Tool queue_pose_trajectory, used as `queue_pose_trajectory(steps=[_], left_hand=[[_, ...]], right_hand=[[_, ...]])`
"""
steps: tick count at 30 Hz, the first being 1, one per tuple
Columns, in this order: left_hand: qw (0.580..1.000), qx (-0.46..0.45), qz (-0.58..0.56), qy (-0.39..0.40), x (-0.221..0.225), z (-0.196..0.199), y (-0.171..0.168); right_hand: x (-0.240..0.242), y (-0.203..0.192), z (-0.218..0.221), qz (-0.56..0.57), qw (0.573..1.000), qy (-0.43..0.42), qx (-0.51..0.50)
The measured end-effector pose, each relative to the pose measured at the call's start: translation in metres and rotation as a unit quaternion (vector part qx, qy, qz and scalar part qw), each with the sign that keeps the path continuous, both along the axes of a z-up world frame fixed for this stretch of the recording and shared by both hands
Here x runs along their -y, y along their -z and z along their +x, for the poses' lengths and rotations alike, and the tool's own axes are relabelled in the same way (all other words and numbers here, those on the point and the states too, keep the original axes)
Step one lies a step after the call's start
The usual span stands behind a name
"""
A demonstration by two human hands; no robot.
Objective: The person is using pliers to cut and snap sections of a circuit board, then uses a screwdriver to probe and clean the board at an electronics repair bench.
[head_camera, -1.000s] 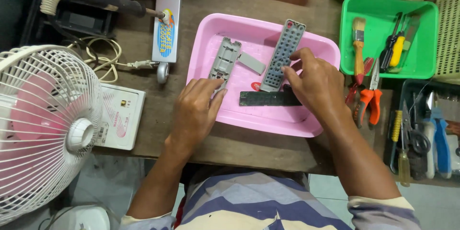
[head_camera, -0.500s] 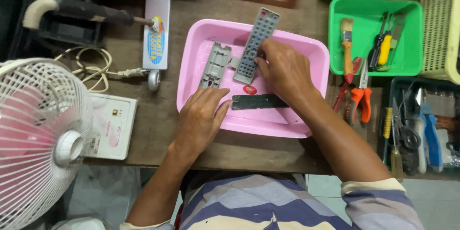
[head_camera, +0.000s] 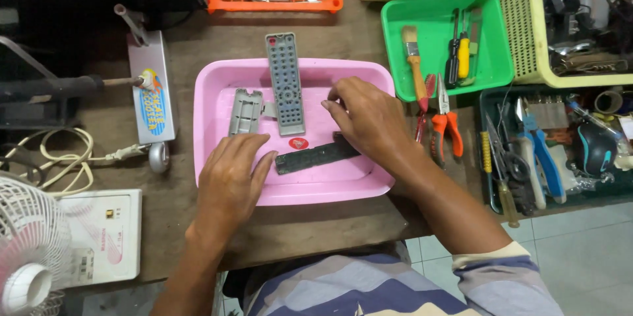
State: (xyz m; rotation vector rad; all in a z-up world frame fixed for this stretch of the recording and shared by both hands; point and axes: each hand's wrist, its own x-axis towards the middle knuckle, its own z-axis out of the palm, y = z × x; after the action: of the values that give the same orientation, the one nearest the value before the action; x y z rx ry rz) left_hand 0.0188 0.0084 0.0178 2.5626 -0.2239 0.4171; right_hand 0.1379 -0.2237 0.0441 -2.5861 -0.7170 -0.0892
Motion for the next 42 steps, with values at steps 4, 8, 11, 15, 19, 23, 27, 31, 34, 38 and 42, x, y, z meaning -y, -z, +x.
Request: queue_pose_trajectory(steps=[4,8,11,15,19,23,27,31,34,38,42], left_hand=[[0.999,0.043,0.012,0.000,-0.010,0.010,-0.013],[0.999,0.036,0.035,-0.016,-0.021,0.009,-0.021],[0.999,0.008,0.038,-0.024,-0.030,0.001,-0.012],[0.999,-0.028,0.024,-0.029,-0.030,-0.018,-0.003],[0.998,-0.026,0.048,-0.022,-0.026,-0.029,0.005],[0.998,-0.060,-0.023,-0.025,-0.022,-0.034,0.010],[0.998,-0.041,-0.031,-0.036,-0.020,-0.038,0.011],[0.997,-0.043,-0.045,-0.034,-0.016,-0.038,0.010],[0.997,-0.046,-0.032,-0.055,-0.015,-0.038,0.011],[0.996,-0.038,-0.030,-0.073,-0.011,-0.038,0.013],[0.996,-0.025,-0.018,-0.079,-0.010,-0.039,0.016]], right_hand=[[0.046,-0.009,-0.003,0.009,0.999,0.044,0.014],[0.095,-0.019,-0.010,0.024,0.993,0.110,0.035],[0.113,-0.021,-0.024,0.019,0.987,0.159,-0.031],[0.121,-0.002,-0.053,0.035,0.984,0.156,-0.076],[0.120,0.003,-0.077,0.080,0.982,0.161,-0.053],[0.133,0.000,-0.085,0.081,0.977,0.196,-0.028],[0.180,-0.005,-0.086,0.006,0.960,0.280,0.016],[0.213,-0.017,-0.091,-0.012,0.941,0.337,0.036],[0.221,-0.019,-0.093,-0.024,0.933,0.360,0.003],[0.215,-0.017,-0.094,-0.036,0.936,0.350,0.014],[0.214,-0.011,-0.089,-0.026,0.942,0.333,0.025]])
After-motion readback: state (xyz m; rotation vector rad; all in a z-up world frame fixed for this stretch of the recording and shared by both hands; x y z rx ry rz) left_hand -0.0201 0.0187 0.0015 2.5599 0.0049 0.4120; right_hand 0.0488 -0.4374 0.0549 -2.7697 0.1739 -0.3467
